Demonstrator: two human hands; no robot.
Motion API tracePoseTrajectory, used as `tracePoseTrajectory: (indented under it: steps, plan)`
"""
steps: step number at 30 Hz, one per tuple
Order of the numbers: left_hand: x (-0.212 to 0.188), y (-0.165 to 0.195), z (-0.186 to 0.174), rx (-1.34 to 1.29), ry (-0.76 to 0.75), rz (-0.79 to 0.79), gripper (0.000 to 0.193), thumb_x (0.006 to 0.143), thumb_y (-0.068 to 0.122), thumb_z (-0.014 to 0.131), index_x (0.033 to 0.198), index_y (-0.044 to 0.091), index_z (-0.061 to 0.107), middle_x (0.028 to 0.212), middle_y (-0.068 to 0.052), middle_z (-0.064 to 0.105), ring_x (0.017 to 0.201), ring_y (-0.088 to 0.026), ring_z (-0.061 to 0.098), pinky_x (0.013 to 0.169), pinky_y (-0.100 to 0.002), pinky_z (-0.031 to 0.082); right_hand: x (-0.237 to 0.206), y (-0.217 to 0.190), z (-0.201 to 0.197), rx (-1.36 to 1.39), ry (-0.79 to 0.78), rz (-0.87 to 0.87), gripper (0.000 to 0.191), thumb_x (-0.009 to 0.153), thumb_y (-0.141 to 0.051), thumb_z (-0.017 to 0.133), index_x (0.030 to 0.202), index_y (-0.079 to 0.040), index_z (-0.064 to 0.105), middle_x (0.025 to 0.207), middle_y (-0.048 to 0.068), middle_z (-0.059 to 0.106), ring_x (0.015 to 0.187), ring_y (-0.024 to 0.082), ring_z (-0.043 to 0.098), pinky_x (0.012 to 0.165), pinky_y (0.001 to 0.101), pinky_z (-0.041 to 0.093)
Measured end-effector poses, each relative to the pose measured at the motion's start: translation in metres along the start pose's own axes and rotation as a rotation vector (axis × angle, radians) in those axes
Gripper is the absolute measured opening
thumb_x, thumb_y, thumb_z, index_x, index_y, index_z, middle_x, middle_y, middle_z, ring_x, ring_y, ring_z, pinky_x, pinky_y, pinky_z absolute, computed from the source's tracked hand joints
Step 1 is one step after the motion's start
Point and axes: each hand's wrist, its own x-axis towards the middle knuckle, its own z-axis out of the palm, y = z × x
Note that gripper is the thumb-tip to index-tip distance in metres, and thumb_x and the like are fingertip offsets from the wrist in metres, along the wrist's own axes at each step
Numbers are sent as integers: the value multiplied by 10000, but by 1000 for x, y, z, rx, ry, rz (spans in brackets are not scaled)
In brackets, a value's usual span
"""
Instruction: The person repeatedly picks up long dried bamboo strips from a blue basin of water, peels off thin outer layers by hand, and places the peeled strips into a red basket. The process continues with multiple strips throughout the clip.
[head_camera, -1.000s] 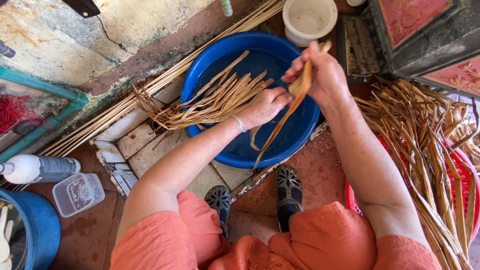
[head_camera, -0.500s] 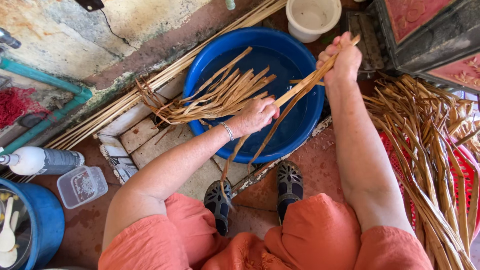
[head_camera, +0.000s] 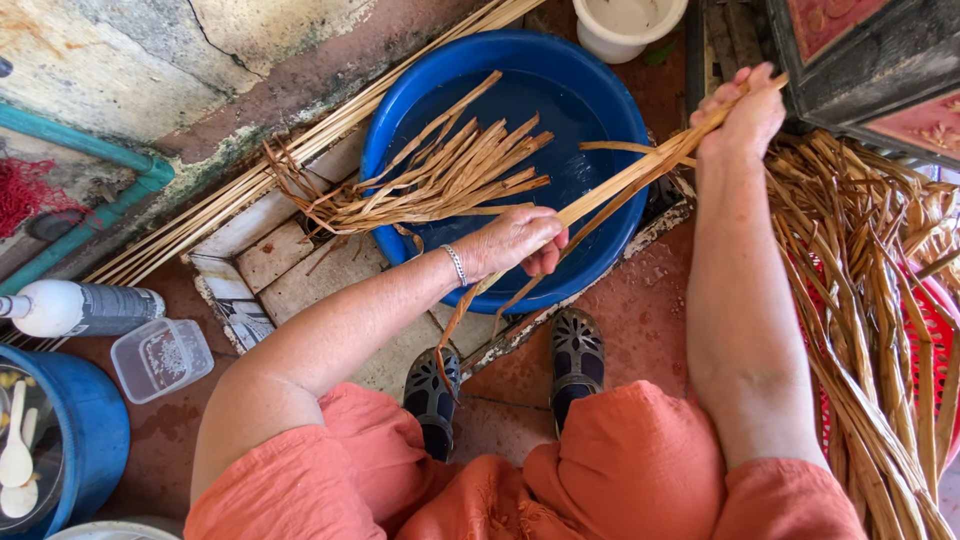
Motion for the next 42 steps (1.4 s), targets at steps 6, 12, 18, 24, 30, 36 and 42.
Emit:
tracePoseTrajectory:
  steps: [6, 12, 18, 24, 30, 36, 42]
  plan:
    - [-7, -9, -26, -57, 17, -195, 331, 1008, 360, 525, 1204, 106, 601, 755, -12, 659, 572, -62, 612, 513, -229, 541, -57, -55, 16, 115, -361, 3, 313, 1090, -375, 500, 909, -131, 573, 771, 47, 631, 615, 183, 553, 644, 392, 551]
    - [0, -30, -54, 311, 174, -88, 480, 915, 105, 714, 1330, 72, 476, 864, -36, 695, 762, -114, 674, 663, -252, 581, -117, -50, 38, -834, -667, -856, 216, 951, -100, 844, 1070, -102, 664, 986, 59, 695, 847, 140, 665, 747, 288, 619]
    - [-3, -25, -63, 511, 363, 262, 393, 915, 12, 674, 1264, 52, 499, 1030, -115, 739, 917, -212, 715, 824, -314, 551, -170, 2, 46, -1282, -1115, -802, 290, 913, -228, 763, 1170, -100, 722, 978, 106, 757, 876, 233, 717, 792, 344, 561]
    - [-24, 6, -55, 668, 499, 546, 334, 909, -7, 684, 1177, 70, 499, 1030, -124, 703, 974, -253, 729, 847, -331, 578, -169, 11, 51, -1291, -1051, -165, 235, 985, -308, 644, 1085, -145, 780, 761, 35, 717, 707, 138, 648, 663, 312, 515]
    - [-36, 20, -61, 1119, 657, 711, 140, 931, 74, 729, 1027, 57, 628, 946, -96, 675, 893, -230, 694, 774, -340, 585, -167, 18, 44, -1178, -1029, -210, 150, 927, -212, 702, 969, -122, 814, 732, 10, 691, 681, 88, 605, 640, 258, 496]
    - [-19, -3, -61, 612, 365, 104, 158, 1015, 174, 610, 952, 57, 697, 716, -33, 620, 569, -142, 577, 518, -278, 443, -176, 25, 44, -1139, -974, -768, 88, 905, -125, 746, 973, -80, 779, 695, 81, 662, 582, 168, 625, 573, 306, 500]
    - [-12, 0, -64, -208, 229, 143, 156, 962, 176, 687, 960, 28, 639, 762, 9, 612, 613, -42, 532, 513, -186, 431, -186, 16, 48, -1128, -1010, -971, 124, 940, -101, 744, 1058, -63, 756, 779, 94, 705, 632, 229, 678, 581, 341, 529]
